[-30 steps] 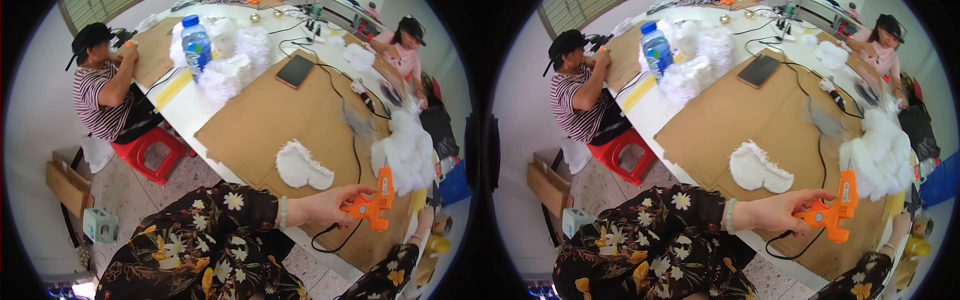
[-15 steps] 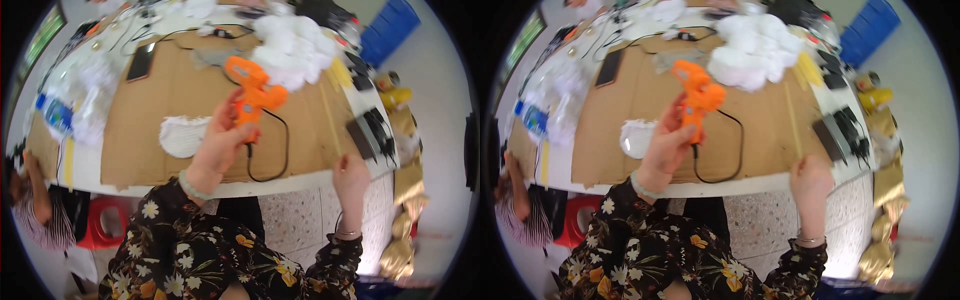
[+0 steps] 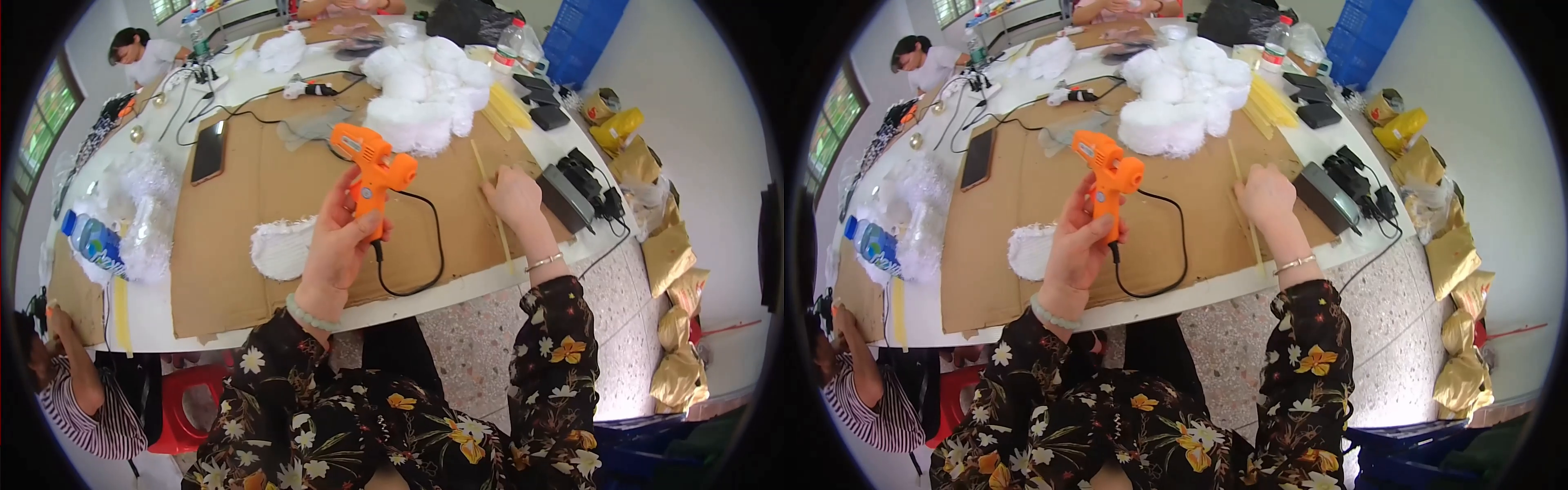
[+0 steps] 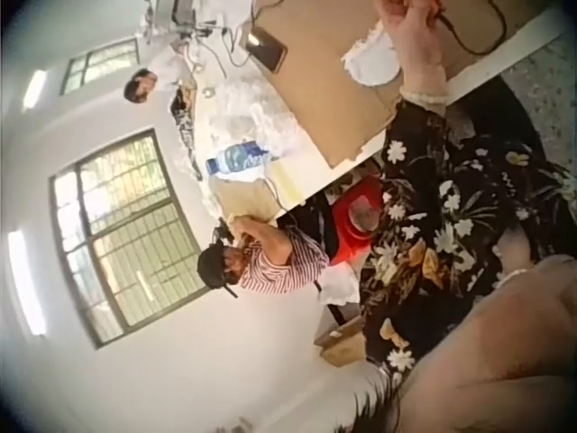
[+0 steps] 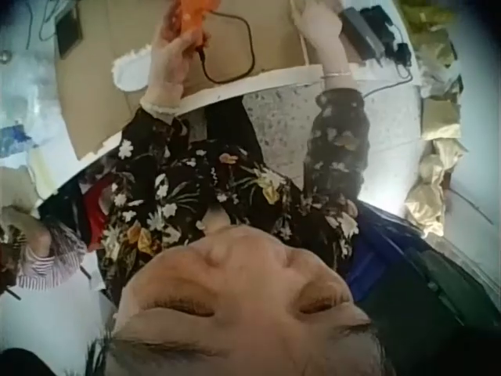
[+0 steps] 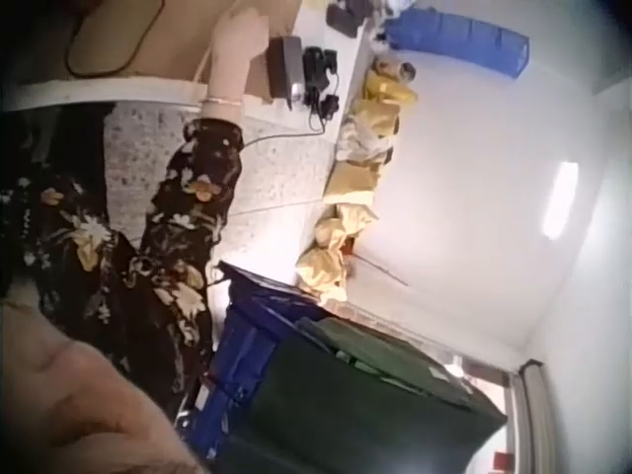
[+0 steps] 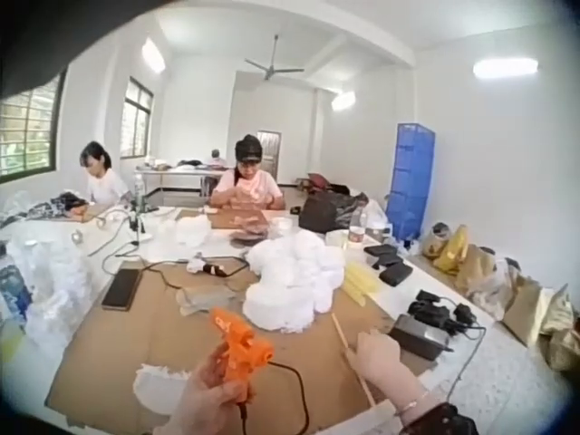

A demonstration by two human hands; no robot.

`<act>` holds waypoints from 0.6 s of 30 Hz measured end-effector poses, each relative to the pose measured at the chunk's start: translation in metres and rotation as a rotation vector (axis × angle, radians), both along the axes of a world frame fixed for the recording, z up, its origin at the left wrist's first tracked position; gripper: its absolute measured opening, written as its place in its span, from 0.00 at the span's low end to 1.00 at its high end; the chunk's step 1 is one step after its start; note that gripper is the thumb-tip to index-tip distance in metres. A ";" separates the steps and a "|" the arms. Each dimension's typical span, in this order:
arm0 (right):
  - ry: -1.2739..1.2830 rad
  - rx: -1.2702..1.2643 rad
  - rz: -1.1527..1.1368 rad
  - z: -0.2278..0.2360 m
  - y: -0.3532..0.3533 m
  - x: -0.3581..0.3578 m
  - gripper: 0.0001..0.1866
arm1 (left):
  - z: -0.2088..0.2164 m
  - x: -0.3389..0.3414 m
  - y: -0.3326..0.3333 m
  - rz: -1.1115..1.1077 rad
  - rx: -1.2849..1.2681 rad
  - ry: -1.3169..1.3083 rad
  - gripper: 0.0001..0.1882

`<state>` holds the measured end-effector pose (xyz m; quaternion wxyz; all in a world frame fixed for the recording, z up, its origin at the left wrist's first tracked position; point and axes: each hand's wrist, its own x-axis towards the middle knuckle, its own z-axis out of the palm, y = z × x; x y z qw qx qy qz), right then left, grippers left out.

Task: Applying hot glue to fabric shapes and adding stuffing to create plush toys.

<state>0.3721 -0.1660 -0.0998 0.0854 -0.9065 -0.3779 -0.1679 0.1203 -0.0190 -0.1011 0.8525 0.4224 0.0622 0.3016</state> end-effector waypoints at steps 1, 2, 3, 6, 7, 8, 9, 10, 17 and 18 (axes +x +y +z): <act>0.039 -0.016 -0.046 -0.007 0.010 0.010 0.16 | 0.001 -0.002 0.001 -0.021 -0.010 -0.008 0.36; 0.075 -0.037 -0.102 -0.006 0.014 0.015 0.17 | 0.001 -0.002 0.002 -0.011 -0.004 -0.011 0.36; 0.073 -0.032 -0.096 -0.006 0.012 0.019 0.17 | 0.002 -0.002 0.002 -0.036 -0.019 -0.010 0.36; 0.095 -0.058 -0.079 -0.005 0.003 0.014 0.15 | 0.006 -0.003 0.003 -0.061 -0.050 -0.008 0.38; 0.103 0.052 -0.041 -0.002 -0.003 0.008 0.13 | 0.006 -0.004 0.004 -0.061 -0.042 0.014 0.38; 0.120 0.162 0.016 0.001 -0.002 -0.004 0.11 | 0.005 -0.011 0.006 -0.041 -0.034 0.042 0.38; 0.400 0.374 0.077 0.013 -0.008 -0.021 0.09 | 0.004 -0.011 0.007 -0.031 -0.040 0.042 0.38; 0.681 0.587 0.135 0.027 -0.015 -0.041 0.07 | 0.005 -0.011 0.006 -0.010 -0.034 0.057 0.38; 0.652 0.783 0.405 0.037 -0.061 -0.121 0.03 | 0.008 -0.005 0.002 0.017 -0.041 0.123 0.36; 0.581 0.756 0.457 0.040 -0.058 -0.127 0.04 | 0.008 -0.006 0.002 0.018 -0.036 0.129 0.36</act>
